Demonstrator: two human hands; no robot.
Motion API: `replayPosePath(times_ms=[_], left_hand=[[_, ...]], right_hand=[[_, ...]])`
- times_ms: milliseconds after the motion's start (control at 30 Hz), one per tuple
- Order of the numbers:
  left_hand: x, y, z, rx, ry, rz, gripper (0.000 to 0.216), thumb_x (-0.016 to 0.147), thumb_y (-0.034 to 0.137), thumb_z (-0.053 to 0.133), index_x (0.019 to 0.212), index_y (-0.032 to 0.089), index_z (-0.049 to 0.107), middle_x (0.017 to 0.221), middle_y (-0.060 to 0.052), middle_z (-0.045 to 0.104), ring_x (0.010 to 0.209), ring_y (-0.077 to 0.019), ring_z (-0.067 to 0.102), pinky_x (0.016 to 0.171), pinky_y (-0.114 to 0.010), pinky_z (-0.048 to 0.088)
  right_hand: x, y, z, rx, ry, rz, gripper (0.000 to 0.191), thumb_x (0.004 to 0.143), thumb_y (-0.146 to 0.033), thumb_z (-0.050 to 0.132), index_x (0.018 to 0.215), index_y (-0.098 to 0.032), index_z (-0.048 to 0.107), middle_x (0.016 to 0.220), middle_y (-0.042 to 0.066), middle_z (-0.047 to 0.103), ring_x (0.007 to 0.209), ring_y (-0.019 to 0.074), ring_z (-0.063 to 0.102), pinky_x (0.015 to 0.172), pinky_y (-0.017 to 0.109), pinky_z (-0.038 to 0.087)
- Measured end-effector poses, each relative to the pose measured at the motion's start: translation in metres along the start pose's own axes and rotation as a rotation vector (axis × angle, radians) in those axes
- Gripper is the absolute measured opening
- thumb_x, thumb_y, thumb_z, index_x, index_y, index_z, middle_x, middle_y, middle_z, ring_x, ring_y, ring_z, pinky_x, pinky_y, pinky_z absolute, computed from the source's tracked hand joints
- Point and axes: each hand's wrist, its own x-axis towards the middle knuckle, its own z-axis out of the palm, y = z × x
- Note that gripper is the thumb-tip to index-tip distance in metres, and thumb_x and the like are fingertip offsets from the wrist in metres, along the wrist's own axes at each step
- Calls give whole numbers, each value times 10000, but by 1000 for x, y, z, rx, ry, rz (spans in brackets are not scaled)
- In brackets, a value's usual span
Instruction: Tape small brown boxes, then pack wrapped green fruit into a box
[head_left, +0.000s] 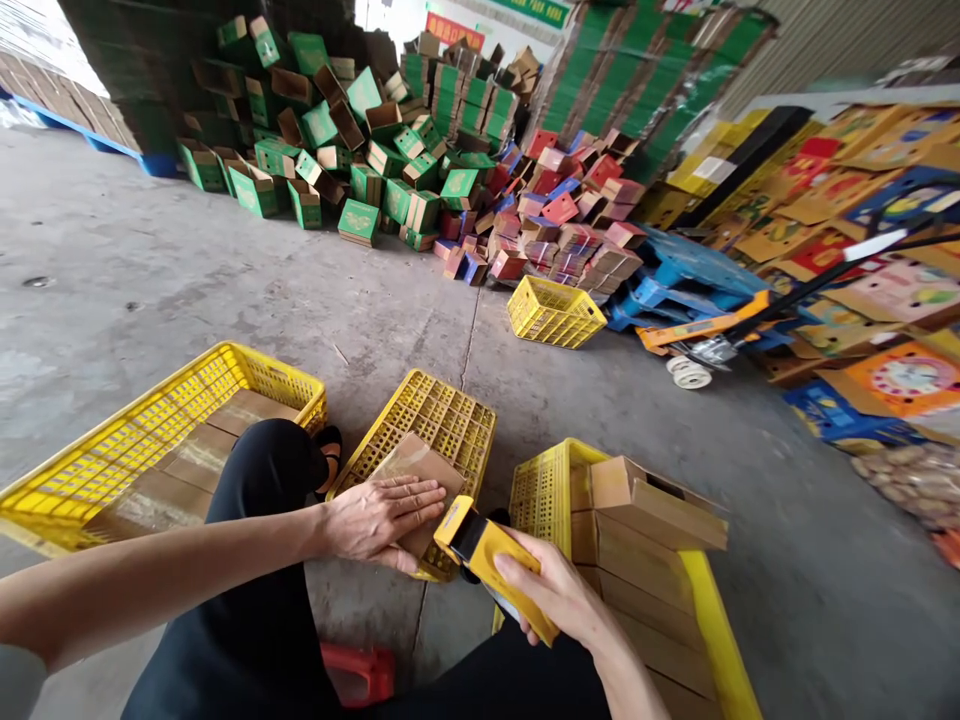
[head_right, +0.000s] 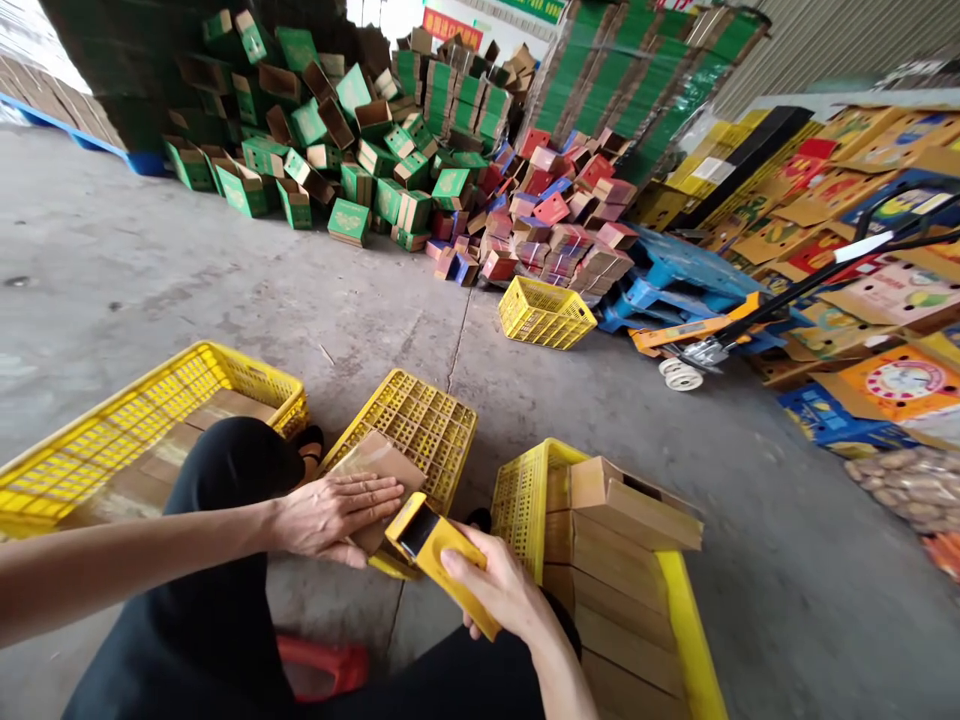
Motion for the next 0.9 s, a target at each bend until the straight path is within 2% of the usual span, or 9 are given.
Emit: replayPosePath(times_ms=[133,333,567,633,733,800,833,900], left_hand=[[0,0,2,8,-3,7,834,1052,657,411,1629,64,305,1635,-228,413,1560,-317,348,1294,-469,292],[2,-2,1,-10,-28,10,795,1059,634,425,1609,65,360,1616,-222,447,1546,-309,378,1294,-452,301],[-2,-1,-5,-87,39,-18,829,1052,646,420,1667,118,248,1631,-194,444,1555,-291,367,1294,-448,303],[-4,0,-3,-83,101,-107,789,1069,611,408,1684,159,208,1668,-173,392,1575,-295,322,1300,-474,286],[-6,-2,10,-69,269,-390,722,1099,518,383,1697,186,152,1731,-158,253,1603,-306,236,1304,-505,264],[-7,-8,20,-121,412,-584,702,1102,506,373,1690,173,184,1741,-164,220,1608,-310,211,1297,-520,272],[-7,-12,23,-188,464,-674,690,1095,528,376,1671,167,254,1729,-166,263,1603,-313,230,1289,-531,284],[-8,-20,25,-368,478,-839,669,1068,610,373,1550,162,492,1615,-170,489,1541,-337,390,1241,-548,368]], right_hand=[[-6,3,-1,36,-27,8,915,860,-739,681,1563,-198,456,810,23,742,507,149,671,447,230,558],[-19,18,-8,52,-25,35,933,833,-766,689,1532,-179,493,728,2,708,494,156,660,445,229,549],[-12,33,4,84,49,-26,863,843,-757,684,1480,-193,540,765,7,706,484,131,634,412,203,518],[-3,35,11,98,35,-31,862,836,-762,688,1465,-190,545,745,0,695,487,134,635,414,206,521],[8,38,17,96,35,-34,833,830,-774,685,1415,-191,575,719,-10,678,487,143,645,408,205,518],[11,38,19,89,39,-41,819,827,-780,683,1386,-188,591,709,-15,669,491,148,654,406,204,518],[12,37,19,85,38,-46,818,826,-782,683,1380,-187,593,704,-17,666,491,149,655,408,205,521],[13,35,21,73,35,-64,816,829,-783,678,1376,-183,594,700,-18,664,484,143,649,412,206,526]])
